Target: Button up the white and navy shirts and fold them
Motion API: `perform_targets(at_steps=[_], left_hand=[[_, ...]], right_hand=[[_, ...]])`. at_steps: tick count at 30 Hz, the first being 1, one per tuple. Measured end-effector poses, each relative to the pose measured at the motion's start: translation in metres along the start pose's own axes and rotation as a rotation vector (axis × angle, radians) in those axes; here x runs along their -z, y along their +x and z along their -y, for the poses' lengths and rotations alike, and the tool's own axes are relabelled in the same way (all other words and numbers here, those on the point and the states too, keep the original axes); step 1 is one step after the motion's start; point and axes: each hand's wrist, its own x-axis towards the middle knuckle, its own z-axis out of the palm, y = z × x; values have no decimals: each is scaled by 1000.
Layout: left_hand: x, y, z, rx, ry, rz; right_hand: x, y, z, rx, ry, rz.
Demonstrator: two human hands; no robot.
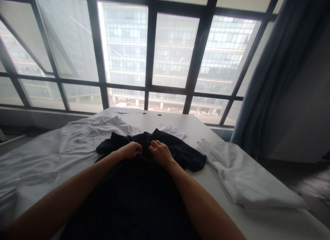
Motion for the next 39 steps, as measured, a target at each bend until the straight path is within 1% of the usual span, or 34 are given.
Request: perform_targets(at_steps=[2,4,6,8,10,12,15,17,20,23,26,28,30,35,39], left_hand=[[-1,1,-1,34,-36,-47],[-3,2,-2,68,-113,-102],[-4,5,-4,103,-226,-138],[-5,8,-7,146,-358,-172],[-7,10,-12,162,-456,-216],[-9,11,-18,133,-485,-257],[-12,9,-26,81,-440,-276],[-14,7,-30,68,-399,-274],[-15,5,-31,82,-342,-275],[-14,3,-31,125,-284,-269],[-15,2,-29,156,-223,-262],[-17,2,-28,164,-191,-265],[-20,3,-25,172,-198,-261],[-24,7,-21,196,-393,-221],[-24,7,-24,194,-492,-235]], right_hand=[[-2,0,-2,-32,0,-13],[-4,0,-4,-97,6,-36],[-5,0,-5,-152,2,-40],[-6,2,-6,-163,-24,-20],[-5,3,-5,-128,-68,8],[-4,5,-3,-64,-108,37],[-2,7,-1,51,-112,75],[-2,6,0,87,-79,69],[-5,3,0,66,25,-27],[-11,1,-1,13,230,-197],[-16,1,-3,-139,442,-346],[-17,1,-4,-236,501,-393],[-16,2,-6,-265,499,-385],[-14,1,-5,-212,402,-266],[-11,1,-3,-178,307,-207]])
